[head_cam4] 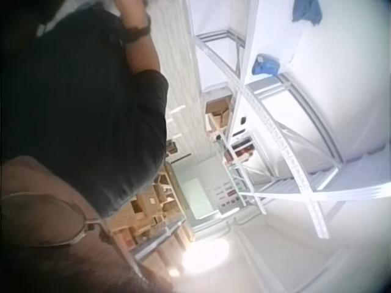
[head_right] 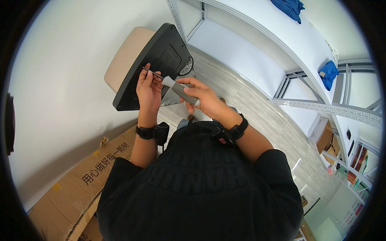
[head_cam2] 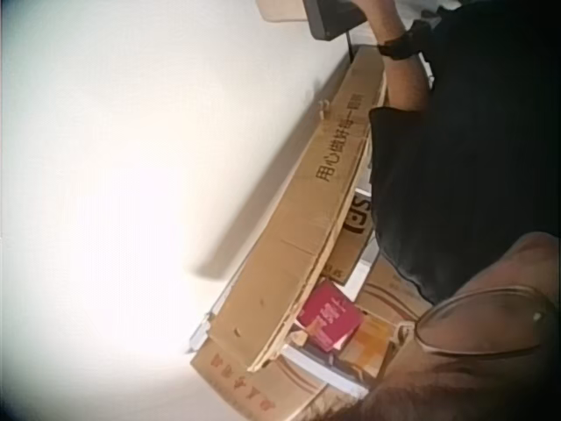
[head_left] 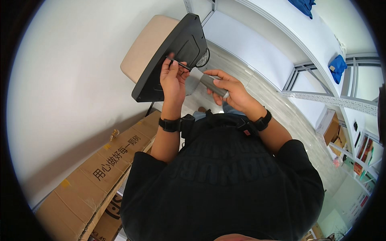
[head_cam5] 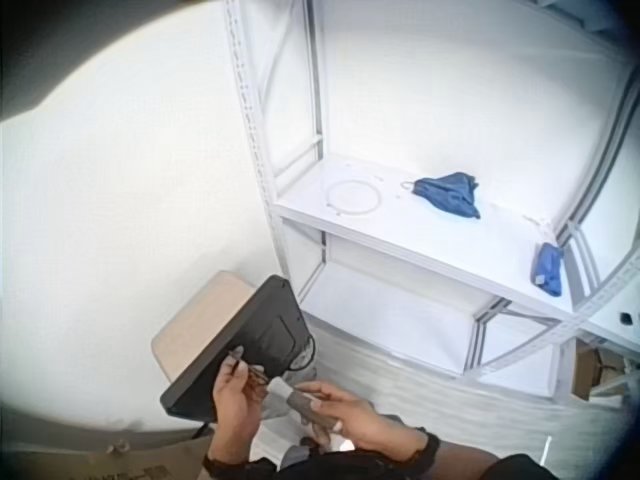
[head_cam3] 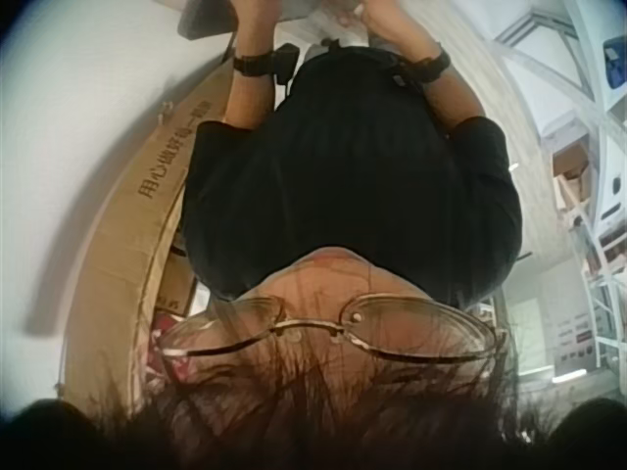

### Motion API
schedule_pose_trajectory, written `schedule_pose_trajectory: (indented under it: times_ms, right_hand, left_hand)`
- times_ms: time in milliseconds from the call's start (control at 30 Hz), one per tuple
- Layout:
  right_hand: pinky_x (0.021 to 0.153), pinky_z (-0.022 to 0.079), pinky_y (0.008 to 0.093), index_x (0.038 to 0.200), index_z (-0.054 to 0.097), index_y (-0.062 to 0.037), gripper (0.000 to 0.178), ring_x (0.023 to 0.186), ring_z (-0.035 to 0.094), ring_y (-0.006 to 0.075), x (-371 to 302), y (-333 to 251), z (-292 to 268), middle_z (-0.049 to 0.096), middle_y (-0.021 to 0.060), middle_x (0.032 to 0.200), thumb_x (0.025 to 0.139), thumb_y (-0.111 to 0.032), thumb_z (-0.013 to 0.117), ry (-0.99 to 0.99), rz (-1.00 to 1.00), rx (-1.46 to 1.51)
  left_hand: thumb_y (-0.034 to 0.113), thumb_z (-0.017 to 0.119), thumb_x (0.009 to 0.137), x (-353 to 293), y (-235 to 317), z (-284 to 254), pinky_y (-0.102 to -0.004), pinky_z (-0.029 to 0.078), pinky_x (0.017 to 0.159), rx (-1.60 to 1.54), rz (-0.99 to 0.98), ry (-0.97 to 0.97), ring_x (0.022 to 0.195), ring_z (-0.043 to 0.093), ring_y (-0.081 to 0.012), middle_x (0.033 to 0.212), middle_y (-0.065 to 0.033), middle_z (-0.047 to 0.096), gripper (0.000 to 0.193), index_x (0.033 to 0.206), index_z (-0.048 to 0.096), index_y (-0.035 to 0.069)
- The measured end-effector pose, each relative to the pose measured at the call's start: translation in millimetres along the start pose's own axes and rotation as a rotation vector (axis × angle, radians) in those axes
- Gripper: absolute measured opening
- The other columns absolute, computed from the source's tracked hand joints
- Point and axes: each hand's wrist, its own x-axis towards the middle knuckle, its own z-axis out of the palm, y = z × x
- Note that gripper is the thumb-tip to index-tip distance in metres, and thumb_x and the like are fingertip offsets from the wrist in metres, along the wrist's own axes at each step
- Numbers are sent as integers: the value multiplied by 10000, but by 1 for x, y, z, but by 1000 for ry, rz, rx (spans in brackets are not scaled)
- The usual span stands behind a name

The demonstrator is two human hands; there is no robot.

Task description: The person wipes the underside of a black electronic device with a blue cloth, then uses a screwdriver to tighten screws on the device's back panel. The person handles the device and screwdriver throughout the task.

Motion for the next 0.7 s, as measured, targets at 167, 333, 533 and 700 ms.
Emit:
schedule_pose_trajectory:
  times_ms: [167, 333, 533, 700]
  right_hand:
    - [481, 427, 267, 1324, 396, -9, 437, 487, 531, 167, 2, 2, -3, 587, 141, 857, 935, -204, 441, -31, 6, 64]
    - [501, 426, 267, 1278, 437, -13, 383, 510, 538, 172, 3, 4, -6, 592, 124, 864, 949, -207, 448, -92, -1, 185]
    - [493, 425, 256, 1264, 453, -27, 359, 509, 542, 161, 6, 1, -3, 605, 122, 859, 951, -203, 441, -89, 2, 112]
    - [486, 423, 244, 1253, 471, -54, 342, 513, 539, 134, 7, -2, 0, 615, 99, 854, 951, -215, 463, -53, 14, -29]
  left_hand:
    - [128, 478, 966, -1, -1, 2, -248, 535, 628, 6, 12, 7, 715, 609, -115, 887, -83, 630, 284, 1244, 451, 74]
    - [140, 488, 965, 0, -2, 2, -244, 531, 625, 19, 11, 20, 713, 604, -110, 884, -79, 629, 286, 1242, 451, 77]
    - [142, 494, 963, 0, -2, 0, -244, 518, 639, 0, 19, 30, 714, 597, -102, 889, -70, 630, 297, 1247, 444, 72]
    - [144, 505, 959, 0, 1, 0, -242, 514, 648, 15, -6, 30, 717, 593, -93, 890, -60, 631, 271, 1217, 473, 66]
